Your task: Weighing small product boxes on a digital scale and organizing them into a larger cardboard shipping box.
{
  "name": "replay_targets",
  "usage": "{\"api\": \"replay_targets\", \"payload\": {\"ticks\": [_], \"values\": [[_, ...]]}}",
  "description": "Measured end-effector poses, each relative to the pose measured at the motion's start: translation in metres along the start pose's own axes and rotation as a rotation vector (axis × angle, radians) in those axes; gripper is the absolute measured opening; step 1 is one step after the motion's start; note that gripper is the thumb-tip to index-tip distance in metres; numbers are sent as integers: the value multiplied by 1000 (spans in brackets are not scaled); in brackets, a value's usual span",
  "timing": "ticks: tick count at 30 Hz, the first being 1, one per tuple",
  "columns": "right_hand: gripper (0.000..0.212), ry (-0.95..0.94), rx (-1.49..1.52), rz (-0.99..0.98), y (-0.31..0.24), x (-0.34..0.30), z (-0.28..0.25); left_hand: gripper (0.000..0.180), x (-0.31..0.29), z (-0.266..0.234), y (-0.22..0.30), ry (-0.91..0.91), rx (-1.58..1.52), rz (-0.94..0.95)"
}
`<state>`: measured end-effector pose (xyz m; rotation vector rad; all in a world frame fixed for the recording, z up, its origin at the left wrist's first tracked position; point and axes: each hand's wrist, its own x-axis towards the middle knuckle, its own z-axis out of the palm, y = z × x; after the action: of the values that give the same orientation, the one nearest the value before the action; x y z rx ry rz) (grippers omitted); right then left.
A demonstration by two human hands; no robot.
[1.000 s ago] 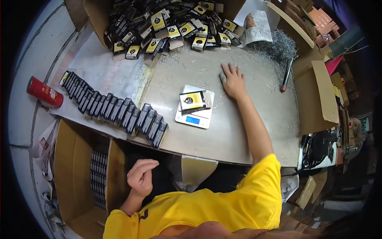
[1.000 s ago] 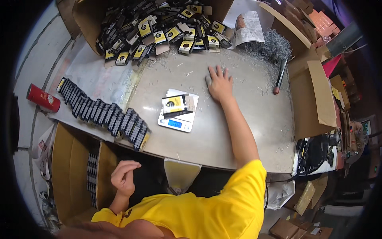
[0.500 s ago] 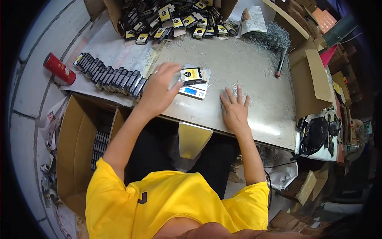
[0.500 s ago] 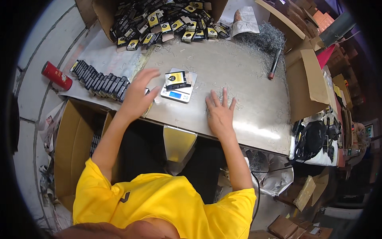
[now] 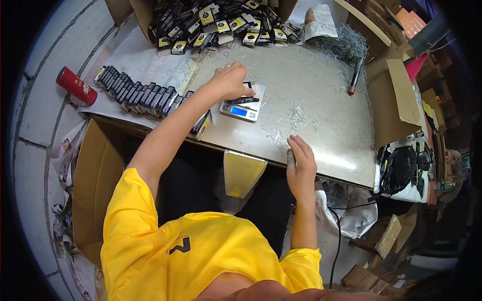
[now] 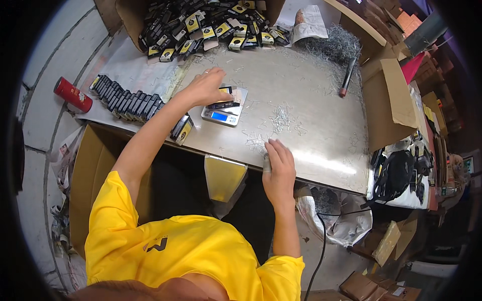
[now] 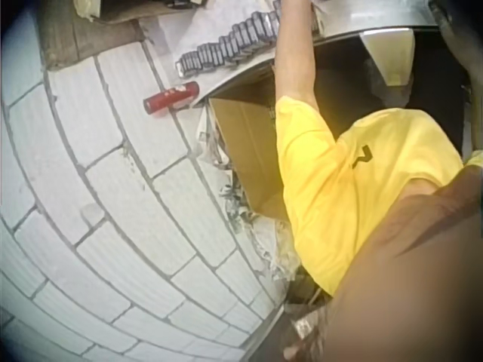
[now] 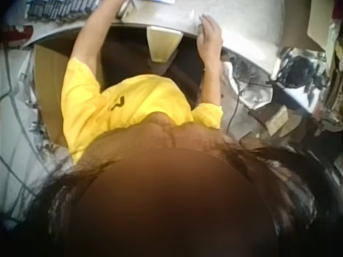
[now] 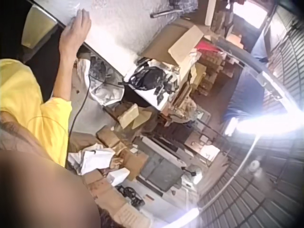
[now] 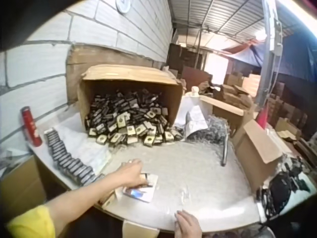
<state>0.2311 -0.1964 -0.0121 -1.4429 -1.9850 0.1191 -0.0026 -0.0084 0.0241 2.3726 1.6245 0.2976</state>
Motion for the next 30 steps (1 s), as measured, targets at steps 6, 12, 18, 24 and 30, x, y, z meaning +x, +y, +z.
{"api": "replay_targets", "payload": {"ticks": [6, 12, 18, 24, 30], "values": [[33, 12, 181, 185, -13, -25, 10, 72, 5, 16, -1, -117, 132, 27], [36, 34, 188, 210, -21, -33, -2, 63, -65, -14, 27, 227, -624, 36], [39, 10, 174, 134, -26, -11, 13, 53, -226, 46, 11, 165, -1531, -157], [48, -172, -62, -82, -25, 3, 52, 33, -290, 180, -21, -178, -1289, -521], [46, -58, 311, 154, -48, -29, 18, 28, -268, 231, 5, -532, -1058, -228]]}}
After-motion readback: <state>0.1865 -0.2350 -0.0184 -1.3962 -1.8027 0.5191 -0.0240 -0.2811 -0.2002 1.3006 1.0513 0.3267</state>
